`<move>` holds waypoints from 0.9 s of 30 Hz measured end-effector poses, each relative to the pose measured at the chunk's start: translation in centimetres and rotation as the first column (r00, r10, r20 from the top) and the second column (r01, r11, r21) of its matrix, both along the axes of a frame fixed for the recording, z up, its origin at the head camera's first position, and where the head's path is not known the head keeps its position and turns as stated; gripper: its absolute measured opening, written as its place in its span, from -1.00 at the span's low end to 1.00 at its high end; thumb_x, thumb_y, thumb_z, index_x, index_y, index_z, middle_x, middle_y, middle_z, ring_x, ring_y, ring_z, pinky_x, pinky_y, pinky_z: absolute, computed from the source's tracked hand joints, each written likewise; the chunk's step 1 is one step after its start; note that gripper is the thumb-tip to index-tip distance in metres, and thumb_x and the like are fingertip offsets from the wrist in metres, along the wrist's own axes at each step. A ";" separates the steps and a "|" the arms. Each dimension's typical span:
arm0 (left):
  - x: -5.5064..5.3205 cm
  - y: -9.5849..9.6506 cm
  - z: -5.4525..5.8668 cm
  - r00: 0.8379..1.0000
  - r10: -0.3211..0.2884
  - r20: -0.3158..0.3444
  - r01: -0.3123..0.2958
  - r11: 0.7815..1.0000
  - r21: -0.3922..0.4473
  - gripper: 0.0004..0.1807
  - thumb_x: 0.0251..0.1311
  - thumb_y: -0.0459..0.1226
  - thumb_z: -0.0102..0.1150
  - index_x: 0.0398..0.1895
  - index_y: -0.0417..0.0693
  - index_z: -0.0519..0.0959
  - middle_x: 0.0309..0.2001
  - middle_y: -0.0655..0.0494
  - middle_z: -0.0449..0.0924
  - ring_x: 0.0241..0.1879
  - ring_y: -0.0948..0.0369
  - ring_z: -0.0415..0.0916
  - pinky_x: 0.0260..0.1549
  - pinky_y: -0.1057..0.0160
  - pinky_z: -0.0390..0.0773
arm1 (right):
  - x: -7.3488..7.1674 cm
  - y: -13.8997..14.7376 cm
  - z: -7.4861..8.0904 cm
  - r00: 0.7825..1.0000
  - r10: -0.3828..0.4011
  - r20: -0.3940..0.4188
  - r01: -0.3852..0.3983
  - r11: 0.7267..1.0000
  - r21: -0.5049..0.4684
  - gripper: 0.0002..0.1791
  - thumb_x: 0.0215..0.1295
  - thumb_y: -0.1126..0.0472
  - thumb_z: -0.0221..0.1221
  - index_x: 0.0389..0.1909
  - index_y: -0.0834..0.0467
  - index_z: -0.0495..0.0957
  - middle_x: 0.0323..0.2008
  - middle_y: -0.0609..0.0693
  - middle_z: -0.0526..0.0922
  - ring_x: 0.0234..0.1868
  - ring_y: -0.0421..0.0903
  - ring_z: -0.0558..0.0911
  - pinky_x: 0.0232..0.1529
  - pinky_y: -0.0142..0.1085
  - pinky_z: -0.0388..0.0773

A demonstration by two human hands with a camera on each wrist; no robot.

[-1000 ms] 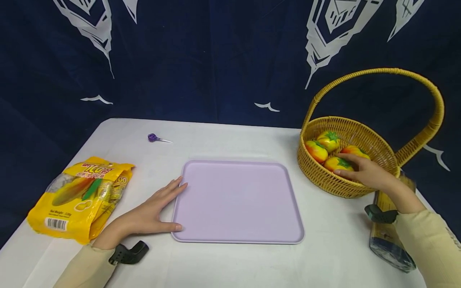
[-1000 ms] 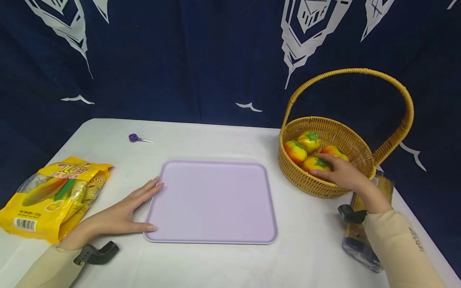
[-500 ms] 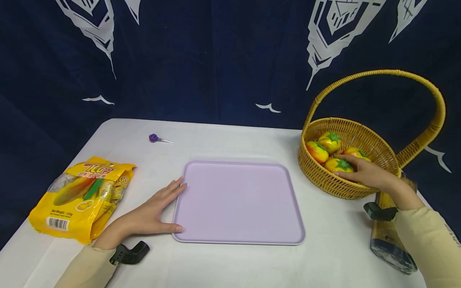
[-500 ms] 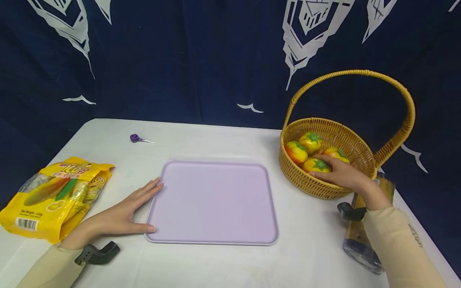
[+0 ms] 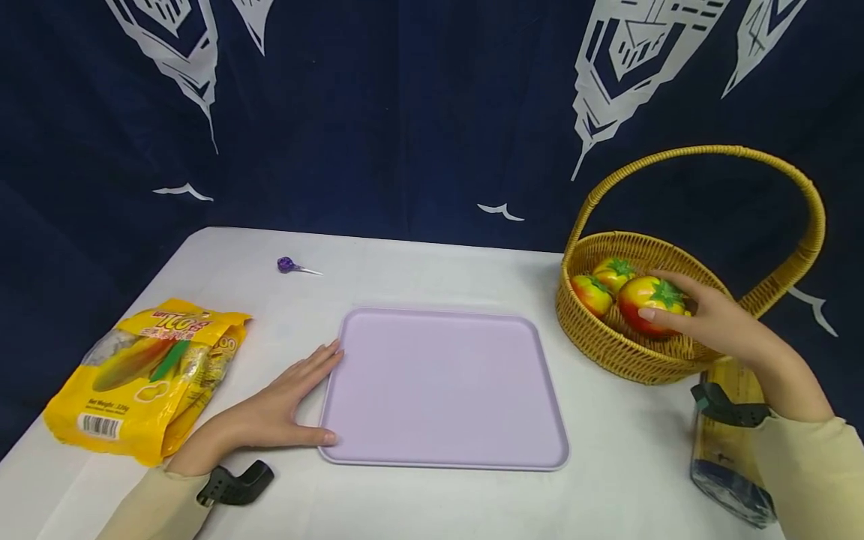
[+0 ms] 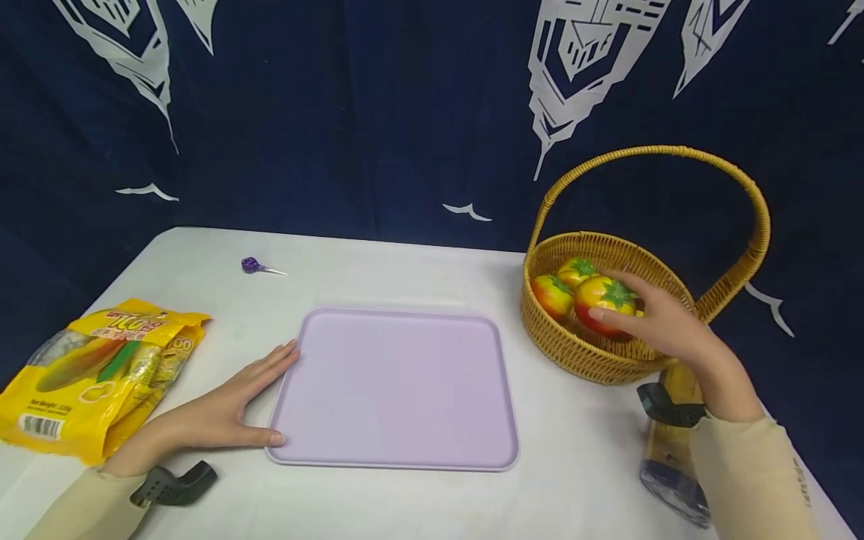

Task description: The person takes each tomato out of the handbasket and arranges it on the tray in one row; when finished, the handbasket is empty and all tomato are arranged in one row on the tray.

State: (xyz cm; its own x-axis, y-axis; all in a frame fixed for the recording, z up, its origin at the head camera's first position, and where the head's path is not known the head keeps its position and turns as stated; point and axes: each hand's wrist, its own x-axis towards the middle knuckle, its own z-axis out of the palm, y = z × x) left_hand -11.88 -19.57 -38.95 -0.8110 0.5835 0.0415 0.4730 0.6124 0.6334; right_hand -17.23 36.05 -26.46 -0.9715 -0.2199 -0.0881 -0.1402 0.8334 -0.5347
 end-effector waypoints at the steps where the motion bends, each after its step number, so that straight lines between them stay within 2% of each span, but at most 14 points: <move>1: 0.0 0.0 0.0 1.000 -0.005 -0.006 0.005 1.000 0.000 0.13 -0.08 0.18 0.31 0.47 -0.09 -0.03 0.47 0.03 -0.24 0.40 -0.08 -0.25 0.21 -0.28 -0.09 | 0.1 -0.4 0.5 1.000 -0.002 -0.019 0.002 1.000 -0.016 -0.24 0.36 0.04 0.08 0.42 0.25 -0.04 0.15 0.39 0.20 -0.01 0.27 0.32 -0.08 -0.09 0.48; 3: 0.0 0.0 0.0 1.000 -0.004 -0.008 0.004 1.000 0.002 0.14 -0.09 0.18 0.32 0.46 -0.10 -0.03 0.47 0.03 -0.24 0.40 -0.08 -0.25 0.20 -0.28 -0.08 | 0.3 -1.5 1.2 0.998 -0.004 -0.058 0.001 0.999 -0.044 -0.25 0.34 0.06 0.11 0.43 0.19 0.00 0.13 0.33 0.24 -0.04 0.23 0.35 -0.19 -0.35 0.49; 5: 0.1 0.0 0.1 1.000 -0.002 -0.011 0.002 1.000 0.000 0.14 -0.10 0.18 0.32 0.46 -0.11 -0.03 0.47 0.01 -0.23 0.39 -0.09 -0.24 0.19 -0.28 -0.06 | 0.4 -2.9 1.8 0.995 0.002 -0.097 -0.008 0.998 -0.065 -0.26 0.32 0.08 0.14 0.42 0.13 0.04 0.11 0.27 0.28 -0.05 0.18 0.36 -0.28 -0.52 0.42; 10: 0.2 0.2 0.2 1.000 0.008 0.007 -0.008 1.000 -0.006 0.15 -0.10 0.19 0.32 0.47 -0.10 -0.03 0.47 -0.04 -0.22 0.39 -0.11 -0.22 0.20 -0.27 -0.06 | -0.1 -7.4 2.4 0.986 0.056 -0.156 -0.076 0.989 -0.126 -0.26 0.27 0.09 0.20 0.41 0.02 0.11 0.09 0.18 0.34 -0.05 0.12 0.38 -0.20 -0.45 0.42; 12: 0.2 0.2 0.3 1.000 0.012 0.014 -0.012 1.000 -0.012 0.15 -0.10 0.20 0.31 0.47 -0.09 -0.04 0.47 -0.05 -0.22 0.39 -0.12 -0.22 0.20 -0.27 -0.06 | -0.6 -9.5 2.3 0.979 0.100 -0.177 -0.130 0.978 -0.165 -0.25 0.25 0.11 0.22 0.41 0.02 0.12 0.07 0.18 0.37 -0.07 0.09 0.40 -0.17 -0.40 0.43; 16: 0.3 0.0 0.2 1.000 0.016 0.012 -0.016 1.000 -0.006 0.15 -0.10 0.19 0.32 0.46 -0.11 -0.03 0.47 -0.06 -0.22 0.39 -0.11 -0.23 0.21 -0.27 -0.07 | -2.1 -14.5 0.9 0.963 0.191 -0.190 -0.235 0.940 -0.247 -0.25 0.21 0.14 0.26 0.39 0.04 0.16 0.01 0.15 0.43 -0.07 0.05 0.44 -0.08 -0.23 0.48; 19: 0.3 -0.1 0.1 1.000 0.009 0.003 -0.009 1.000 0.005 0.15 -0.10 0.19 0.32 0.46 -0.12 -0.03 0.47 -0.05 -0.21 0.39 -0.10 -0.23 0.21 -0.26 -0.08 | -3.2 -18.2 -0.7 0.946 0.266 -0.186 -0.310 0.909 -0.278 -0.25 0.17 0.12 0.30 0.36 0.10 0.21 0.05 0.14 0.45 -0.03 0.05 0.45 -0.05 -0.11 0.50; 23: 0.3 -0.1 0.0 1.000 0.008 0.005 -0.008 1.000 0.007 0.16 -0.11 0.20 0.32 0.47 -0.09 -0.03 0.47 -0.03 -0.21 0.40 -0.08 -0.24 0.22 -0.24 -0.10 | -4.1 -22.5 -2.8 0.927 0.329 -0.180 -0.370 0.883 -0.290 -0.25 0.12 0.10 0.33 0.33 0.10 0.27 0.11 0.07 0.45 -0.02 -0.01 0.46 -0.03 -0.17 0.48; 27: 0.2 0.0 0.0 1.000 0.011 0.014 -0.011 1.000 -0.003 0.16 -0.12 0.22 0.32 0.47 -0.06 -0.04 0.47 -0.01 -0.21 0.40 -0.07 -0.25 0.23 -0.23 -0.11 | -4.6 -25.8 -4.6 0.923 0.351 -0.159 -0.385 0.865 -0.323 -0.28 0.12 0.10 0.33 0.32 0.08 0.30 0.09 0.03 0.47 -0.06 -0.02 0.47 -0.02 -0.21 0.46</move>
State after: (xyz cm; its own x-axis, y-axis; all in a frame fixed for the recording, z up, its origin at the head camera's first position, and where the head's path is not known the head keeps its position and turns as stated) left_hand -11.70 -19.61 -38.93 -0.8180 0.5746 0.0284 0.4571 0.6193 0.6384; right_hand -21.85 10.20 -31.02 -0.8139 -0.5631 0.1433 -0.4629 0.4793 -0.7457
